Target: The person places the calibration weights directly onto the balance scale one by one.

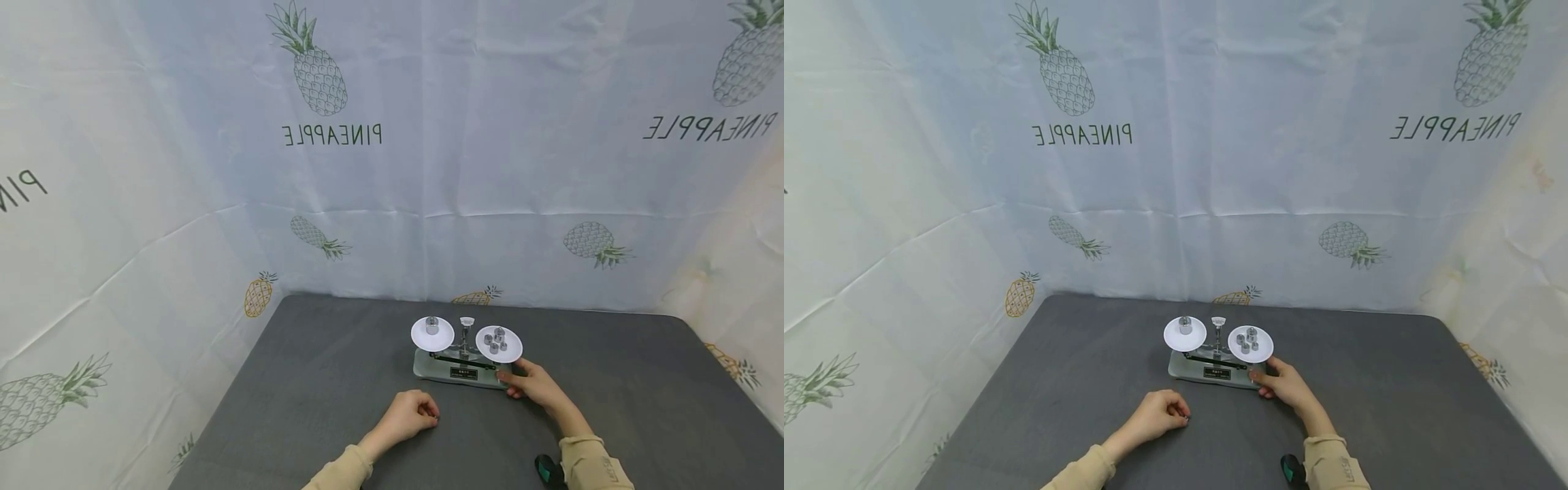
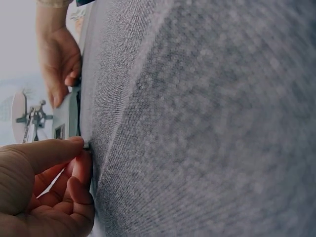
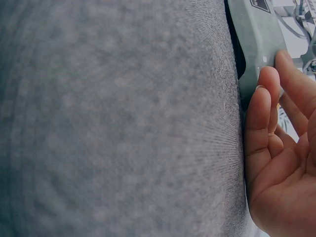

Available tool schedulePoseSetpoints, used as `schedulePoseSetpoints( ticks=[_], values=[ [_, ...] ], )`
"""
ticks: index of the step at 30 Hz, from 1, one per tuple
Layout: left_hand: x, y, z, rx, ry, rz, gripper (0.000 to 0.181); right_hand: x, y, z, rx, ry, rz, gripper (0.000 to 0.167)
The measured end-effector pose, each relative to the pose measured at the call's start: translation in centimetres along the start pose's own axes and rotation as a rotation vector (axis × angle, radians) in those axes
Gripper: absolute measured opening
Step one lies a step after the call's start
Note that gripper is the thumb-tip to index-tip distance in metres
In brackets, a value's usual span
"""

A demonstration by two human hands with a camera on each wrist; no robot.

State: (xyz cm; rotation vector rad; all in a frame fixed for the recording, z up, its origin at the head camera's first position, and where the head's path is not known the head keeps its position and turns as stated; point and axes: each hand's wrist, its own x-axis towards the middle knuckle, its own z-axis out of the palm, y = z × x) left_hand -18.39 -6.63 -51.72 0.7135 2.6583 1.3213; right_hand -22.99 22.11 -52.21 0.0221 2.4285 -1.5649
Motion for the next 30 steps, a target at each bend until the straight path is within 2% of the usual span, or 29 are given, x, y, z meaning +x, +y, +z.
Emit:
schedulePoseSetpoints(
  ticks=[5,9,12,16,19,22,26,30],
  values=[
    [0.0,0.2,-0.7,-0.001,0.025,-0.001,0.006,0.0,0.1,0.1,0.002,0.000,0.005,0.072],
    [0.4,0.9,-2.1,0.003,0.075,-0.001,0.004,0.2,0.2,0.1,0.006,0.006,0.001,0.070],
    [1.0,1.7,-3.5,0.024,0.144,0.015,0.005,0.2,0.3,0.1,0.008,0.008,-0.006,0.068],
    [2.2,2.8,-5.3,0.076,0.259,0.078,0.007,0.3,0.4,0.0,0.006,0.004,-0.007,0.068],
    [3.3,3.4,-6.1,0.108,0.329,0.122,0.008,0.2,0.3,0.0,0.006,0.003,-0.003,0.068],
    [4.3,3.8,-6.6,0.122,0.366,0.132,0.009,0.1,0.1,0.0,0.007,0.006,-0.001,0.068],
    [5.5,4.1,-6.7,0.125,0.390,0.093,0.009,0.0,0.0,0.1,0.018,0.004,0.000,0.069],
    [6.3,4.1,-6.6,0.149,0.387,0.053,0.010,-0.2,-0.2,0.1,0.026,0.004,-0.006,0.069]
  ],
)
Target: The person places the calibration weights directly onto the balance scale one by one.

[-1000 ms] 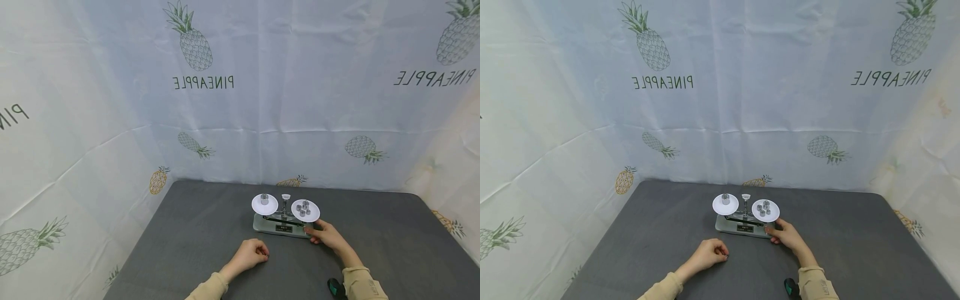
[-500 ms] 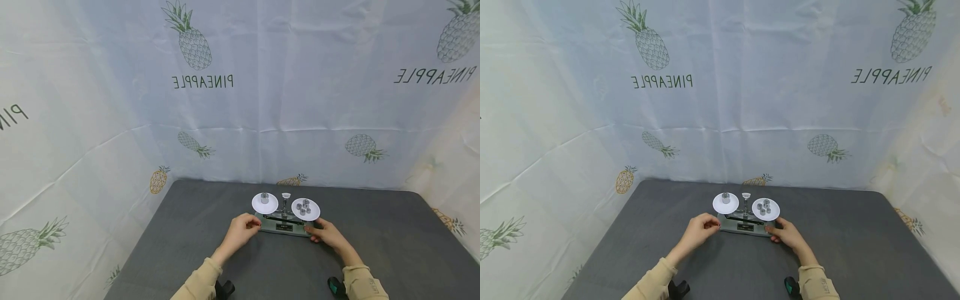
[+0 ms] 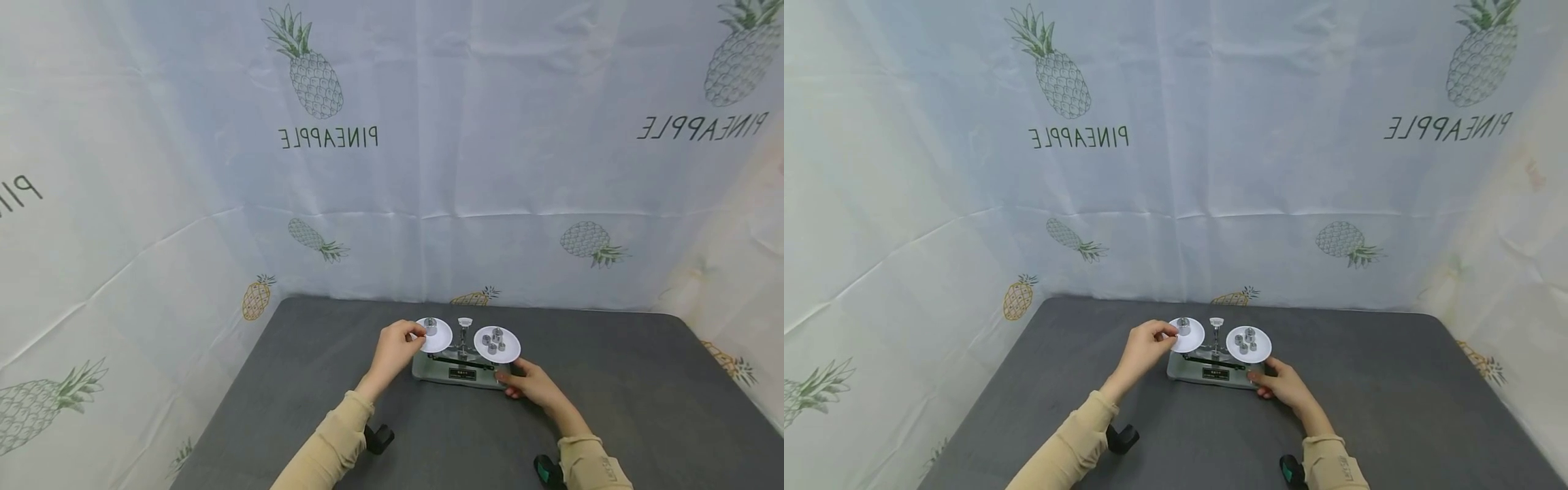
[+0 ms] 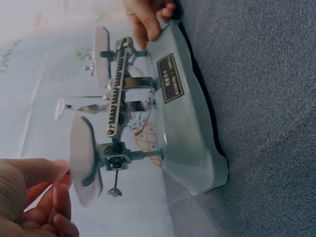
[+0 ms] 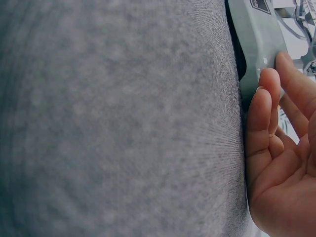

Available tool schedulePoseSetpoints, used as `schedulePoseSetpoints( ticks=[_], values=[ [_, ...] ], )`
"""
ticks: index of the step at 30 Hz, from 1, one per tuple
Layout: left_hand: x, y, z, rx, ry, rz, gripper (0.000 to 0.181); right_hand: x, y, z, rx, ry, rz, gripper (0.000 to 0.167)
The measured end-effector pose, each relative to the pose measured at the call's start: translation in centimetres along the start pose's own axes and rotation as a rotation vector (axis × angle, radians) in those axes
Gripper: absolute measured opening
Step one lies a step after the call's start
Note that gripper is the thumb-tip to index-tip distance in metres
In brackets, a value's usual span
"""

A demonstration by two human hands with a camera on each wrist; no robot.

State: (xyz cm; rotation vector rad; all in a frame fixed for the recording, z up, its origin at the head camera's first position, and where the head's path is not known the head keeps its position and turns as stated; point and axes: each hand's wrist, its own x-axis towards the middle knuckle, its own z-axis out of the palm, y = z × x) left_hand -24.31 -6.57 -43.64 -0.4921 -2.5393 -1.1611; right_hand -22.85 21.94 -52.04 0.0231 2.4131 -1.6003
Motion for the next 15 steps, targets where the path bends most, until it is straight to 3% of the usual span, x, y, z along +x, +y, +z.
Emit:
schedulePoseSetpoints(
  ticks=[8,15],
  values=[
    [0.58,-0.09,0.53,0.102,0.007,0.004,0.008,0.05,-0.03,0.07,0.000,0.005,0.006,0.069],
    [0.79,-0.12,0.77,0.118,0.002,-0.014,0.007,0.13,0.11,-0.01,0.001,0.003,0.005,0.069]
  ],
)
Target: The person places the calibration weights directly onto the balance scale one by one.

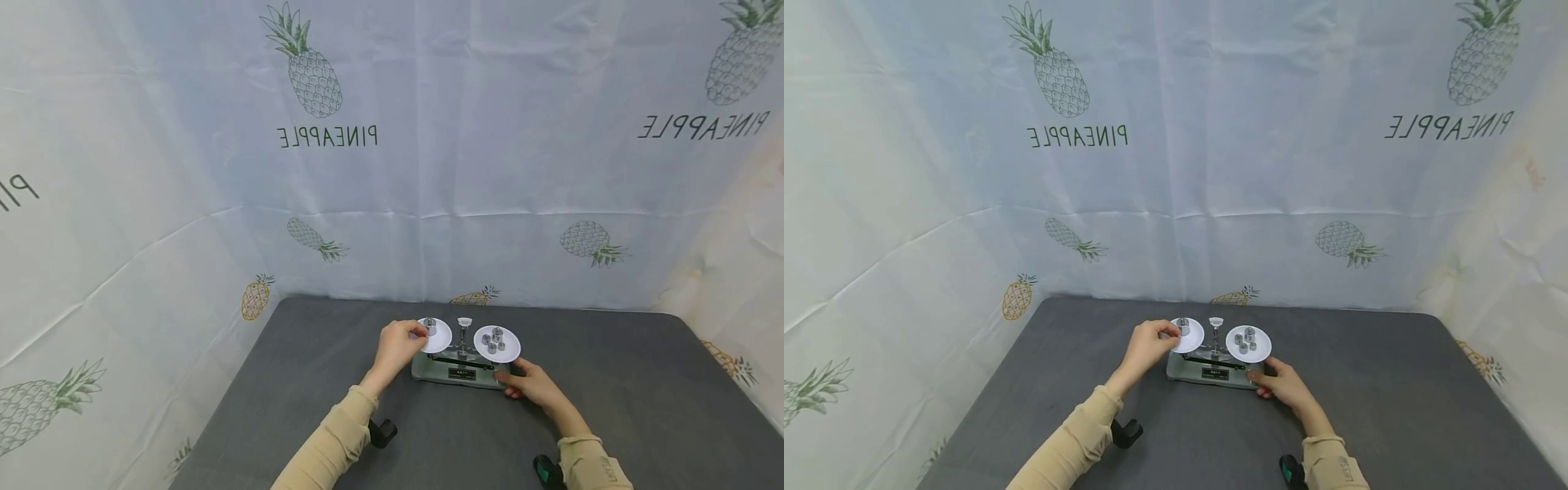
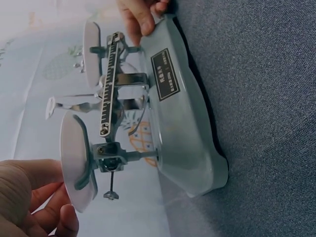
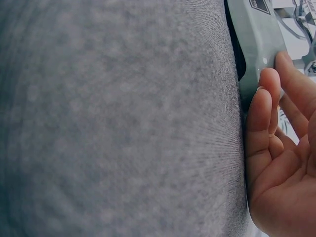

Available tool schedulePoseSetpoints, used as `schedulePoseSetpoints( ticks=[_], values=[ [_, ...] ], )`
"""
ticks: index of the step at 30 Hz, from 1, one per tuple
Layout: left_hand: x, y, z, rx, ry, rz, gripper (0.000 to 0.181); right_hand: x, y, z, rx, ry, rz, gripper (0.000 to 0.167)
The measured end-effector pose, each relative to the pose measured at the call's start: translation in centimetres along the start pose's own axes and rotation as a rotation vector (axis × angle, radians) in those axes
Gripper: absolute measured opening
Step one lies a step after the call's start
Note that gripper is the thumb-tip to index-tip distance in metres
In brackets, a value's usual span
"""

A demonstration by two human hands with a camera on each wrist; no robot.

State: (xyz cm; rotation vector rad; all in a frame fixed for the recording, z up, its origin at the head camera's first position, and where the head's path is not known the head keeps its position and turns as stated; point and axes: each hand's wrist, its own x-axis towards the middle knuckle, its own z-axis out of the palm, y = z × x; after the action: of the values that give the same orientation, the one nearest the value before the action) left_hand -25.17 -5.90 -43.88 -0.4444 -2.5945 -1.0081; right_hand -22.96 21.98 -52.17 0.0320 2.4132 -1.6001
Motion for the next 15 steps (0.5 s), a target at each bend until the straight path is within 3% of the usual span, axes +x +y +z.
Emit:
schedulePoseSetpoints(
  ticks=[9,15],
  values=[
    [-0.1,-0.2,-0.6,-0.025,-0.010,-0.022,0.013,-0.1,-0.2,0.1,-0.007,0.015,0.003,0.070],
    [-0.5,-0.4,-1.6,-0.006,0.030,0.000,0.014,-0.8,0.0,-0.6,-0.035,0.048,0.014,0.071]
  ],
)
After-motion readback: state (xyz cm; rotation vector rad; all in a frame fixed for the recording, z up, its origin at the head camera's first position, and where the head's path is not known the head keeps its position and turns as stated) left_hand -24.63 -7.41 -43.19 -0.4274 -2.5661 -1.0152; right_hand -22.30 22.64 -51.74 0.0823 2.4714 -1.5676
